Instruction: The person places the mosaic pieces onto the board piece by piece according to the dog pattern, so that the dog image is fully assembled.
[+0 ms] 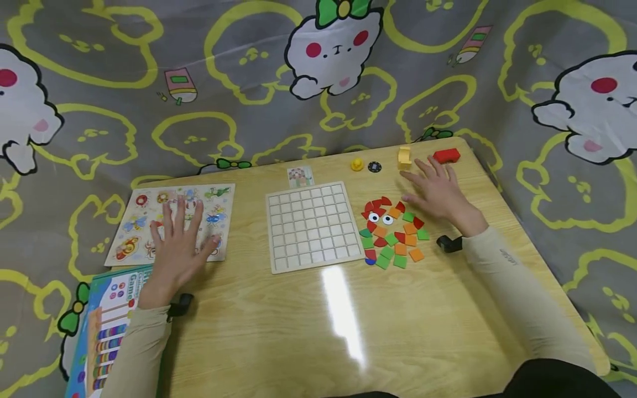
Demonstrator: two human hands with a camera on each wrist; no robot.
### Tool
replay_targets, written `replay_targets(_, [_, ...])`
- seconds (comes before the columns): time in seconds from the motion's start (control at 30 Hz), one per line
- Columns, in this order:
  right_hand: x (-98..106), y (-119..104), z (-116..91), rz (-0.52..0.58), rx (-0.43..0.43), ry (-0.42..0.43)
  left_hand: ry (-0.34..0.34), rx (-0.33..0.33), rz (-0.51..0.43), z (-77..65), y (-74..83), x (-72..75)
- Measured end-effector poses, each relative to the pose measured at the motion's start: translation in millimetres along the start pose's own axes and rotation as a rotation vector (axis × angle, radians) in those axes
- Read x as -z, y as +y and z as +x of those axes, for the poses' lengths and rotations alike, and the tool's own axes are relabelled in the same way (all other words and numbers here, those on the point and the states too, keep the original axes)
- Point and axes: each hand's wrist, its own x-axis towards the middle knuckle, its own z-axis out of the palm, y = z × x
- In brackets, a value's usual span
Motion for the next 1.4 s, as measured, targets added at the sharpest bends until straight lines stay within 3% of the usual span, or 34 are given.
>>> replay_targets(0.27, [-17.6, -24.3, 14.8, 0.242, 0.089, -0.049, -0.127, -0.146, -0.172, 17.7, 49.6, -47.9])
replay_targets(0.47, [-23.2, -30.7, 28.5, 0.295, 0.076, -0.052, -0.228, -0.108, -0.369, 25.5, 75.4, -76.9])
replay_targets(0.67, [-26.4, -33.4, 37.7, 0.348, 0.056, -0.103, -0.250, -0.056, -0.391, 24.7, 81.6, -93.0])
replay_targets(0.83, [-27.7, -31.8, 38.0, 0.366, 0.053, -0.128, -0.231, -0.069, -0.368, 23.0, 80.4, -99.0])
replay_targets(1.03, [-23.3, -37.2, 41.5, 0.486, 0.004, -0.065, -0.213, -0.074, -0.365, 22.3, 76.4, -100.9])
replay_targets(1.2, [-24.8, -57.6, 59.1, 0.602, 0.048, -0.003, -0.174, -0.068, -0.397, 20.9, 75.3, -101.0])
replay_targets(1.4, [-30.9, -105.3, 90.2, 0.737, 0.110, -0.040, -0.135, -0.053, -0.396, 22.8, 76.1, -102.2])
